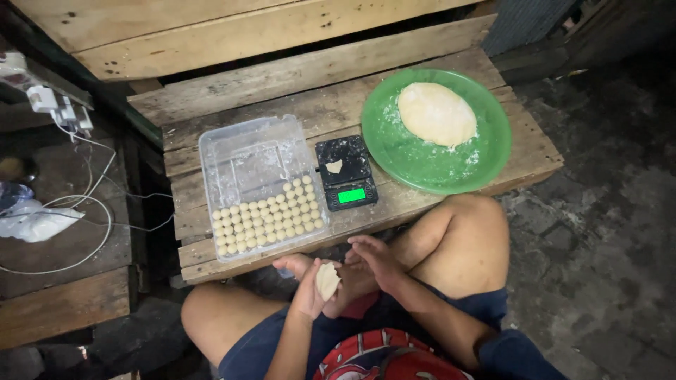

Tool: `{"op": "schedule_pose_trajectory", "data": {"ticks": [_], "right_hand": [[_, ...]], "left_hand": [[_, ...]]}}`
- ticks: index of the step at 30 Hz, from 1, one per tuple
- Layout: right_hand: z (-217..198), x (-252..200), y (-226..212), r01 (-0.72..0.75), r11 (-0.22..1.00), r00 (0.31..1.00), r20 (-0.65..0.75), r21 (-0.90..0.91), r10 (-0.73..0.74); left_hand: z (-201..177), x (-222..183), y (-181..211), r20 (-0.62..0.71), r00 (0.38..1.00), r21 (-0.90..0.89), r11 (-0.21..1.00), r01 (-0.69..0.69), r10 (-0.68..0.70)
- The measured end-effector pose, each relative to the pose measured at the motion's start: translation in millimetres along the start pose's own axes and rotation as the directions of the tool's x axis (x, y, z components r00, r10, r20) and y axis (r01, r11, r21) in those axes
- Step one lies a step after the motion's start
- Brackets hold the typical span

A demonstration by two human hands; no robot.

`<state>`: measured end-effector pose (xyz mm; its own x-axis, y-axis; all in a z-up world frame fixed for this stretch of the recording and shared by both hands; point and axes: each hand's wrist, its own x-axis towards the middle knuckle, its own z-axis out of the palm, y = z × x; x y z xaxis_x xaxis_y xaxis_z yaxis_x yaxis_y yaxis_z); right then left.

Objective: Weighing small portions of dough on a digital scale and rolling them into uniform balls.

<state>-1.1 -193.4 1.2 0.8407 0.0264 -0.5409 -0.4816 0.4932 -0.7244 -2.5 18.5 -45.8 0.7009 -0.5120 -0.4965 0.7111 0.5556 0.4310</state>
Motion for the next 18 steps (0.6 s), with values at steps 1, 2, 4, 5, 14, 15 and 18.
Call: {"op": "schedule_pose_trajectory", "data": {"ticks": [1, 2, 4, 5, 14, 15, 18], "right_hand": [[3, -1, -3, 0.000, 1.000, 1.000, 0.003, 0.002, 0.000], [5, -3, -5, -0.011, 1.000, 1.000, 0.001, -0.002, 0.011], [4, 2, 2, -0.030, 1.000, 1.000, -0.006, -0.005, 0.030], [1, 10, 11, 0.014, 0.998, 0.999, -0.035, -0.057, -0.016], [4, 11, 17, 0.059, 0.982, 0.998, -0.026, -0.177, -0.065], [7, 9, 15, 0.056, 0.979, 0.998, -0.027, -0.195, -0.062], [-3, 18, 29, 0.073, 0.967, 0.997, -0.007, -0.245, -0.077]], "left_hand": [[1, 0, 3, -0.002, 1.000, 0.003, 1.000, -0.002, 0.002], [2, 0, 4, 0.003, 1.000, 0.006, 1.000, 0.021, -0.021], [-1, 6, 2, 0.002, 0.999, 0.004, 0.999, 0.051, -0.051], [-5, 11, -1, -0.124, 0.989, 0.075, 0.993, 0.093, -0.083], [22, 10, 5, -0.223, 0.971, 0.097, 0.989, 0.108, -0.084], [22, 10, 5, -0.204, 0.976, 0.098, 0.991, 0.092, -0.070], [27, 5, 11, -0.170, 0.985, 0.107, 0.993, 0.057, -0.038]]}}
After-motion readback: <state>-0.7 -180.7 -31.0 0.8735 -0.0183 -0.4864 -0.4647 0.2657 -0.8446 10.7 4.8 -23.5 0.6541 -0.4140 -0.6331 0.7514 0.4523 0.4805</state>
